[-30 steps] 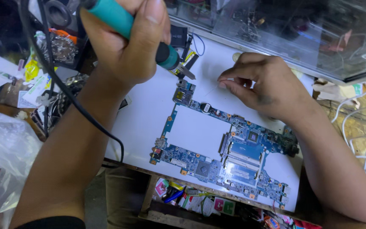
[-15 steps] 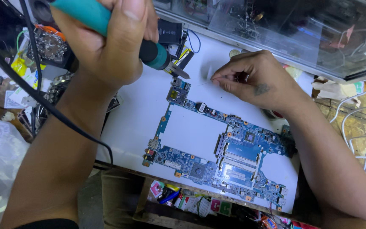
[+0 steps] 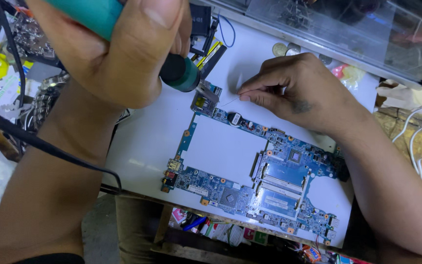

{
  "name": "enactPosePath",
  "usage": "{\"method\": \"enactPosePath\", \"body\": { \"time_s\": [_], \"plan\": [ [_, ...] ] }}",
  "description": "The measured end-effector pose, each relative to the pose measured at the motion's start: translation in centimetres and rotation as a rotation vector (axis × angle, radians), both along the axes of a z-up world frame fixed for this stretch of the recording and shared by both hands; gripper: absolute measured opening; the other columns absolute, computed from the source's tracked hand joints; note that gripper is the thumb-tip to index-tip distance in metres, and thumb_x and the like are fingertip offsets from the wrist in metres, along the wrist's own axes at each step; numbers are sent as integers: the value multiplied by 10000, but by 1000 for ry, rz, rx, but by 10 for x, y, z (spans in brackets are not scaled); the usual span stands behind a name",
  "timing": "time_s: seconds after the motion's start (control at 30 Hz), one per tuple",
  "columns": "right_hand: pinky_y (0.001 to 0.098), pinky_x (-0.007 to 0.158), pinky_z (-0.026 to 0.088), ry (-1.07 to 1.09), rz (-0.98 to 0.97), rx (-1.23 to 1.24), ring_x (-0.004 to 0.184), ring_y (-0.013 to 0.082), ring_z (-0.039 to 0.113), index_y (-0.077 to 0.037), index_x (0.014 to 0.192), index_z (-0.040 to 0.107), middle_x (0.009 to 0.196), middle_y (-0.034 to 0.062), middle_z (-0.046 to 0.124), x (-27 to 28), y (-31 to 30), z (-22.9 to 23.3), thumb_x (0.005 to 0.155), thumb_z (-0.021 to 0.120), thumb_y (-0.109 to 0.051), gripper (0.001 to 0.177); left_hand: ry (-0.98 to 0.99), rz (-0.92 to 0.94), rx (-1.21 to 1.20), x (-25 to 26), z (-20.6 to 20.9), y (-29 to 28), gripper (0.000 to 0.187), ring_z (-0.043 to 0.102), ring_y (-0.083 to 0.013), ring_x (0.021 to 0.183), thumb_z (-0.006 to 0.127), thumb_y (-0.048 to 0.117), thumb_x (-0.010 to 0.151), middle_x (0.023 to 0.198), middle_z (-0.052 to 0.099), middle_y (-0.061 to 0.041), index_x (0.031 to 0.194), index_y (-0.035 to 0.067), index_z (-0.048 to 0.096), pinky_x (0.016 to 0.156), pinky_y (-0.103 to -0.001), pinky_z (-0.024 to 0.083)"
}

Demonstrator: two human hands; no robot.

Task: The person uses a soldering iron and solder wire to work on a blue circuit board placed on a white surface. They apply heat and solder to various points on the board, occasionally adjusting the board's position and handling the solder spool.

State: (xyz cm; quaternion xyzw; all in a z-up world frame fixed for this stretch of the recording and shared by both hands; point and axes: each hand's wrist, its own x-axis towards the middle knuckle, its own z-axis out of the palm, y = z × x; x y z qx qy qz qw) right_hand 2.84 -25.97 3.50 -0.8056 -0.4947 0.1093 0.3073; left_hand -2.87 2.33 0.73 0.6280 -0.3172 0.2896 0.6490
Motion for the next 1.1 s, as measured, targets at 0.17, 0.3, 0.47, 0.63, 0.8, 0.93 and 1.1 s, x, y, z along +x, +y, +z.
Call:
{"method": "enactPosePath", "body": {
  "time_s": [0.17,0.3,0.47,0.63,0.8,0.93,1.1],
  "plan": [
    [318,665,549,-41,19,9,752,204,711,-67,1059,786,906,94,751,-2,0,6,917,782,-113,150,28,-6,20,-1,0,-1,192,589,-199,640,556,38,1242,876,572,-135,1073,34,464,605,-308,505],
    [328,679,558,-48,81,-3,771,221,717,-64,1039,790,909,99,752,9,4,3,915,784,-119,135,46,13,41,1,-3,1,198,592,-193,644,559,38,1238,873,577,-130,1061,36,471,605,-303,501],
    [320,744,589,-11,205,43,844,221,746,-58,1053,782,970,97,762,27,7,-10,931,751,-96,131,49,0,37,6,-3,4,205,597,-185,649,562,39,1234,870,584,-123,1046,39,480,606,-296,497],
    [319,761,598,-30,189,57,858,228,748,-55,1049,782,976,106,763,24,7,-17,927,761,-96,131,56,-4,32,1,-4,9,213,601,-178,654,566,40,1229,867,591,-115,1031,42,489,606,-289,492],
    [314,758,597,-8,185,65,858,215,752,-59,1055,781,977,99,762,26,7,-16,941,755,-98,123,67,-12,41,2,-4,6,221,606,-170,659,570,40,1225,864,598,-108,1016,45,498,607,-283,487],
    [313,758,601,-18,206,62,866,216,755,-68,1061,784,991,94,764,26,11,-17,923,764,-109,145,77,-7,59,2,-3,5,228,610,-164,663,573,41,1221,861,604,-103,1004,47,505,607,-277,483],
    [336,759,583,-39,194,47,857,235,740,-68,1060,785,972,99,756,26,11,-17,938,766,-104,128,97,4,61,1,-6,5,236,614,-156,667,576,41,1217,858,611,-95,989,50,514,607,-270,478]
  ]
}}
